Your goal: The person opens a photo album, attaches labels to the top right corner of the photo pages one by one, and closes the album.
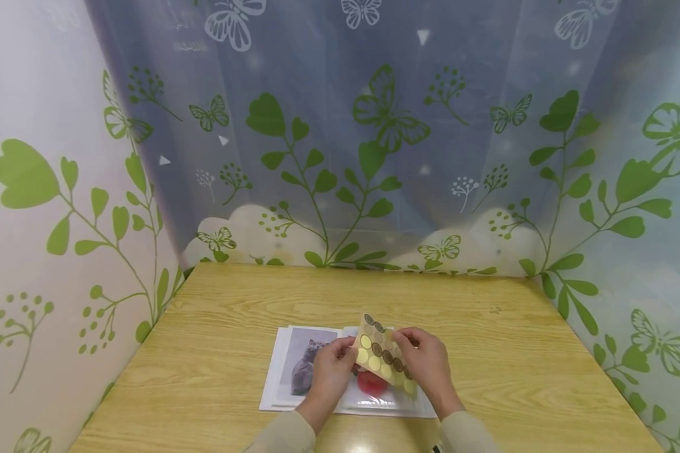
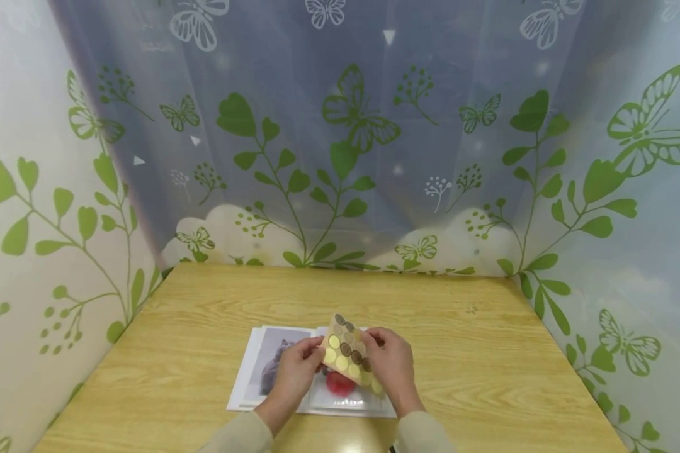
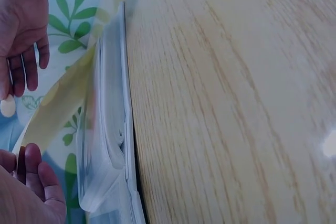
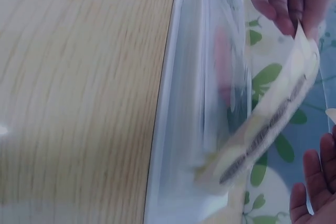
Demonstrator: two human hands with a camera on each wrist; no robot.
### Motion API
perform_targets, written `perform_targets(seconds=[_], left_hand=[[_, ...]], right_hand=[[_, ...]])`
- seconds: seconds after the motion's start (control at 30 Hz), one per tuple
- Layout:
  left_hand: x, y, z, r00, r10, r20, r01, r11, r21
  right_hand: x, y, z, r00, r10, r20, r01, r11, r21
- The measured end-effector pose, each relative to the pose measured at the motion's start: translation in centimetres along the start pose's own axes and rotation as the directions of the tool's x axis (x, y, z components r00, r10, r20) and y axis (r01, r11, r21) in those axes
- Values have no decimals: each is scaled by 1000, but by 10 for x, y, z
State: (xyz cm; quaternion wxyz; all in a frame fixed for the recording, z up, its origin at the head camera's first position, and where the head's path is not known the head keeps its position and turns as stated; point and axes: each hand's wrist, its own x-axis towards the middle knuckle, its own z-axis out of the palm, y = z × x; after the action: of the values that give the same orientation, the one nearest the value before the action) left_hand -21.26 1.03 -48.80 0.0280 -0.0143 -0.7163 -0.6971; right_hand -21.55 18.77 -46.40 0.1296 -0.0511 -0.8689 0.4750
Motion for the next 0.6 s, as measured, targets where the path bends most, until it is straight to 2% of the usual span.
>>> perform_targets(seconds=[0.2,0.33,0.47,0.6], left_hand=[[1,-3,7,999,35,-28,-34,999,19],[2,-5,15,996,66,-61,-63,997,49],[2,-7,24,990,85,-111,-68,986,152],[2,-10,34,986,85,-144,-42,959,279]], right_hand=[[5,14,-20,999,30,-26,-31,999,-23],[8,25,-36,998,28,-62,-33,996,-79],[10,34,-49,995,47,-87,-56,994,-97],[10,38,-58,993,78,-88,-86,992,-89]])
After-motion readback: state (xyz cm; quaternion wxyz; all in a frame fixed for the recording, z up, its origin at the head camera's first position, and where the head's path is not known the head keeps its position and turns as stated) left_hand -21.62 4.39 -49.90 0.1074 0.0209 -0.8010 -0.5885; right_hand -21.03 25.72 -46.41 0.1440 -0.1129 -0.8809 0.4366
